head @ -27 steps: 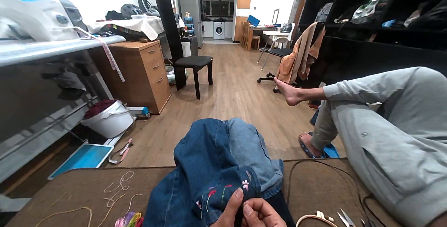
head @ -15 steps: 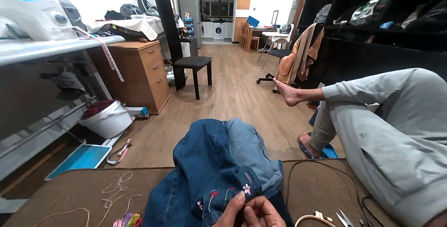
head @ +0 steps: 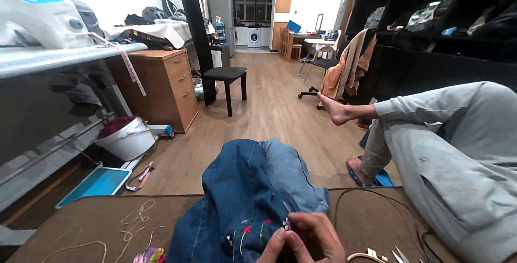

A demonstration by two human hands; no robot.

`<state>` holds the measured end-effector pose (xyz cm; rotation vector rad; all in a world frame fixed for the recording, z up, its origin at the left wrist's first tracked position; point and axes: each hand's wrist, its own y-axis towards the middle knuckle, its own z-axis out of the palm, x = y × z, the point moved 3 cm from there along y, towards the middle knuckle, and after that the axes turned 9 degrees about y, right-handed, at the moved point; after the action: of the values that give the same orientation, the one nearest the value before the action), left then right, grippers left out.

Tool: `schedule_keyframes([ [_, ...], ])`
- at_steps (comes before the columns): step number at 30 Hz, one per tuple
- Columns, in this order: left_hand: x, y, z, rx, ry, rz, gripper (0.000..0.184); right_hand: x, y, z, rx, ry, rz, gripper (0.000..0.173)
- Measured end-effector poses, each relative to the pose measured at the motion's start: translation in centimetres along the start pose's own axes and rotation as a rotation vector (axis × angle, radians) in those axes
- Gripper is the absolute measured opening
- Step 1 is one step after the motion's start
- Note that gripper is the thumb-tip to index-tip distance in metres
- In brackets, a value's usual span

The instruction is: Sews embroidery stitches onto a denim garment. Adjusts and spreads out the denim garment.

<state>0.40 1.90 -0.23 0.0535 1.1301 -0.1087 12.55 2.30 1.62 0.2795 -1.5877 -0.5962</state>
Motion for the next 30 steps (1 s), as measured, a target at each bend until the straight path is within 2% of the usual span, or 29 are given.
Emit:
schedule_keyframes([
  [2, 0.3, 0.1, -0.4, 0.013, 0.049, 0.052, 0.022, 0.9, 1.1, -0.5, 0.131, -0.201, -0.03, 0.008],
  [4, 0.4, 0.2, -0.6, 0.048, 0.1, 0.103, 0.022, 1.6, 2.4, -0.8, 0.231, -0.192, -0.088, 0.006],
  [6, 0.1, 0.3, -0.7, 0.023, 0.1, 0.166, 0.018, 2.3, 4.2, -1.1, 0.279, 0.045, -0.071, 0.011],
  [8, -0.1, 0.2, -0.8, -0.01, 0.065, 0.19, 0.013, 3.7, 6.8, -1.5, 0.292, 0.383, 0.036, 0.011],
  [10, -0.2, 0.0, -0.9, -0.01, 0.075, 0.185, 0.009, 5.3, 9.7, -2.4, 0.317, 0.45, 0.069, 0.014],
  [16, -0.7, 0.0, -1.4, 0.083, 0.233, 0.12, 0.014, 10.3, 15.7, -5.0, 0.277, 0.156, -0.131, 0.015],
  [30, -0.5, 0.0, -1.1, 0.021, 0.213, 0.199, 0.012, 9.9, 17.3, -3.5, 0.214, 0.306, -0.09, 0.017],
])
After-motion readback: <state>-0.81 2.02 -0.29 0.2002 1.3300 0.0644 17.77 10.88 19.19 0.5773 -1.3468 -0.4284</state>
